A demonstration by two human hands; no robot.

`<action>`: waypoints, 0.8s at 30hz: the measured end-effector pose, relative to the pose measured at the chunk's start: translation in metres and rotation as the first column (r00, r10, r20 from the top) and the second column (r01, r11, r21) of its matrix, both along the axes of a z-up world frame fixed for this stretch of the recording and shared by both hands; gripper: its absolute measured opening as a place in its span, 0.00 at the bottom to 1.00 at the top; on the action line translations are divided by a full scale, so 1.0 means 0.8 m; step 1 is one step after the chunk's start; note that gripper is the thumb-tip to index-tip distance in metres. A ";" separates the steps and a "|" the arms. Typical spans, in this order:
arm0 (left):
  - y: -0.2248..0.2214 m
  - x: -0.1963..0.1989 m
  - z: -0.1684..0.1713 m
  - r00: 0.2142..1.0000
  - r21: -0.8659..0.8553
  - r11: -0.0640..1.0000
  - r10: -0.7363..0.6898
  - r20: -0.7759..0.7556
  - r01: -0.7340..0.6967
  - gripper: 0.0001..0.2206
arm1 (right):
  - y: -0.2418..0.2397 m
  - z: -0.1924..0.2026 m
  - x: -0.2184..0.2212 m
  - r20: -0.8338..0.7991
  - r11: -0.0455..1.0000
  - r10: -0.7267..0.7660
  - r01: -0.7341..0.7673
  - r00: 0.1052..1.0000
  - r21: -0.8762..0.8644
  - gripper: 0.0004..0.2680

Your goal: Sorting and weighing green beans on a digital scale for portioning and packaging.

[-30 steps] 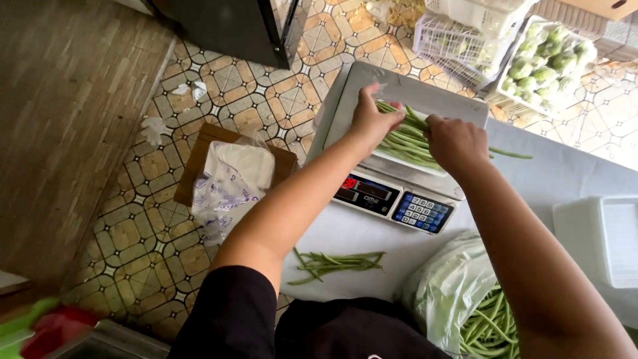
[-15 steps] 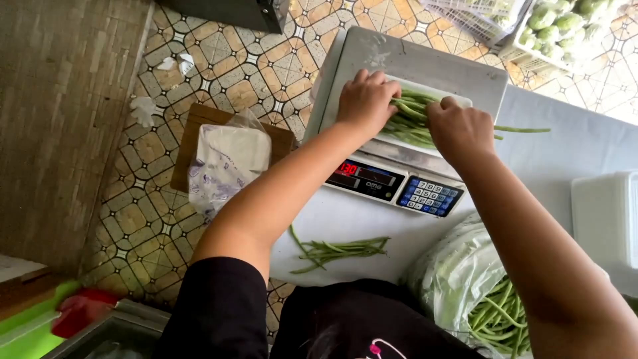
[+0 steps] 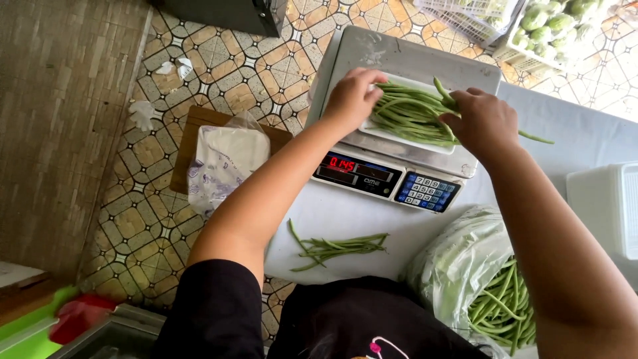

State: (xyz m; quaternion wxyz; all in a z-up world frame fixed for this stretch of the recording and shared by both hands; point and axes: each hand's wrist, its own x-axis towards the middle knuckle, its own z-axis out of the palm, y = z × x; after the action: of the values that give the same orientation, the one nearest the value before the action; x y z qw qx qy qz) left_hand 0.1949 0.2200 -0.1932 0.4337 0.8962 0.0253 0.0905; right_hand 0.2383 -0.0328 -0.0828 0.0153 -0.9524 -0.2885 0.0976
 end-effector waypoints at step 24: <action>-0.093 -0.101 0.166 0.995 -0.614 0.788 -0.083 -0.048 0.036 0.40 | 0.006 0.119 -0.054 -0.643 0.113 0.632 0.769 0.433 0.629 0.06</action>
State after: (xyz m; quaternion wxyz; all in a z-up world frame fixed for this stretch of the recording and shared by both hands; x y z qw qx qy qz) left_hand 0.1142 0.1460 -0.0602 0.7018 0.7105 0.0408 0.0311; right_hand 0.1948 -0.0279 0.0124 0.7981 -0.4586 -0.1464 0.3623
